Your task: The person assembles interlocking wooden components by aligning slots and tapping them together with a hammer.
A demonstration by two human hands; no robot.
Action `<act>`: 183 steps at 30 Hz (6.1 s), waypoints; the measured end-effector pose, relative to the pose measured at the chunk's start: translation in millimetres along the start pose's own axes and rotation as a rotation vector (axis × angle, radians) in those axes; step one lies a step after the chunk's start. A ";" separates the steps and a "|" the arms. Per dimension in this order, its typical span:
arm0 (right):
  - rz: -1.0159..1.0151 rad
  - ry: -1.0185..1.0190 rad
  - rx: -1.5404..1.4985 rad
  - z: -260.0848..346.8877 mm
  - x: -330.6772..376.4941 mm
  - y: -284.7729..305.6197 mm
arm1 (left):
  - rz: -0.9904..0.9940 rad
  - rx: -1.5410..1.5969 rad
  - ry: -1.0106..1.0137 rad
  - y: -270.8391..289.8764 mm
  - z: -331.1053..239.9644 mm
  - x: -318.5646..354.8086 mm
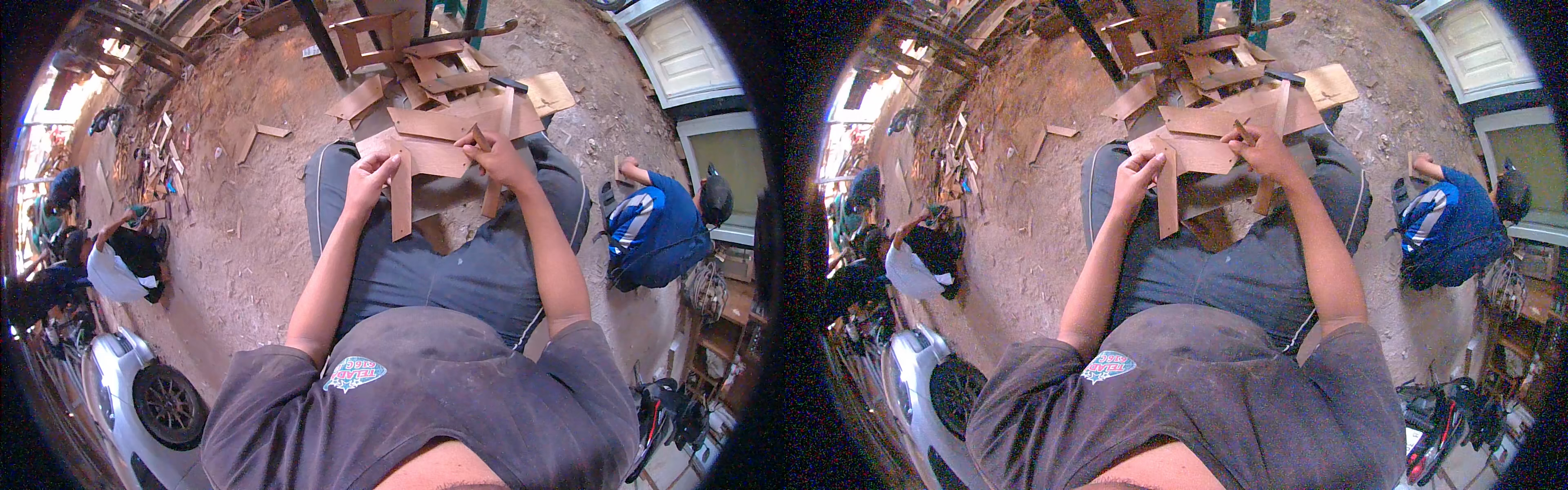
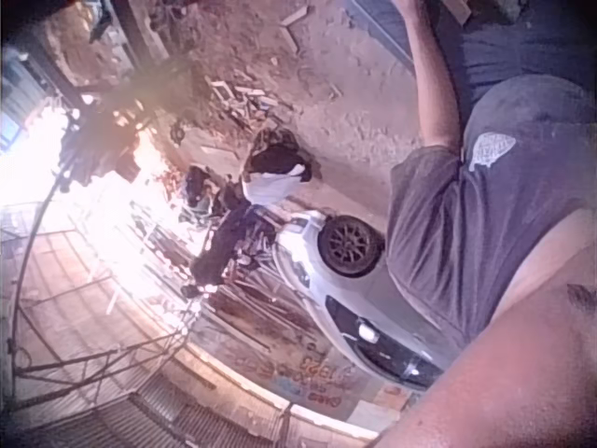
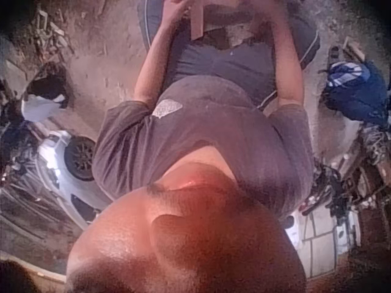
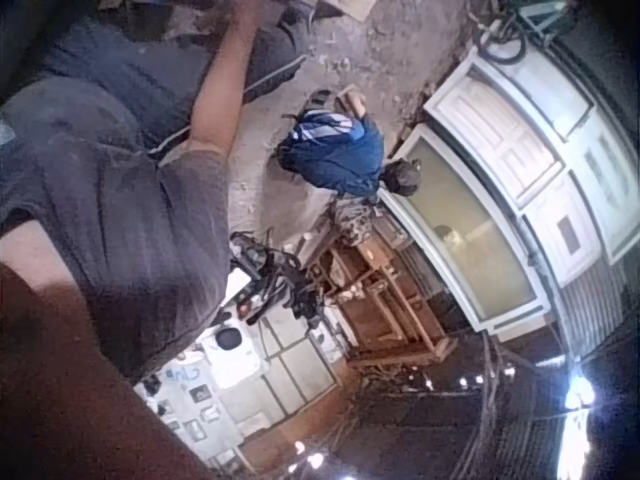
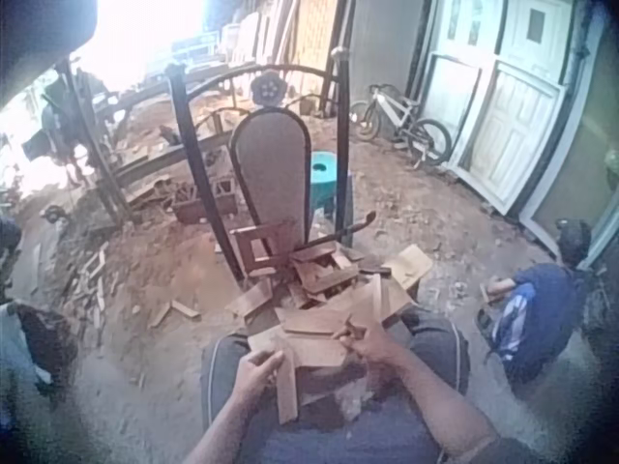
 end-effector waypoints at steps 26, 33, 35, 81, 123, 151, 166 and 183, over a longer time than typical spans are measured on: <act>-0.302 0.112 0.936 21.4 -19.5 14.5 | -0.246 0.376 0.032 25.6 10.3 2.4; -0.150 0.049 0.938 24.3 -35.6 4.9 | -0.200 0.479 -0.019 36.2 22.7 -4.6; -0.164 0.078 0.956 25.2 -36.3 6.2 | -0.205 0.488 -0.031 41.4 31.2 -8.8; -0.033 0.241 0.675 41.3 -29.9 -86.2 | -0.148 -0.698 0.424 23.4 -22.5 -21.2; -0.005 0.105 0.765 26.8 -21.5 -115.8 | -0.235 -0.467 0.218 20.6 -22.6 -15.1; -0.019 0.101 0.712 37.6 -25.6 -115.8 | -0.324 -0.352 0.097 27.0 -30.4 -1.5; -0.019 0.061 0.729 40.5 -28.4 -117.7 | -0.313 -0.342 0.041 30.4 -22.4 -4.9; -0.009 0.059 0.731 42.7 -27.8 -114.3 | -0.306 -0.683 -0.103 17.0 -27.1 -5.2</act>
Point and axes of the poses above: each hand's wrist, its own x-axis away from the middle knuckle, its own y-axis out of the back of the hand, z = x × y, the point moved 9 cm from there along -x, towards the middle knuckle, and after that the axes turned 13 degrees about z, right-handed, at the moved point
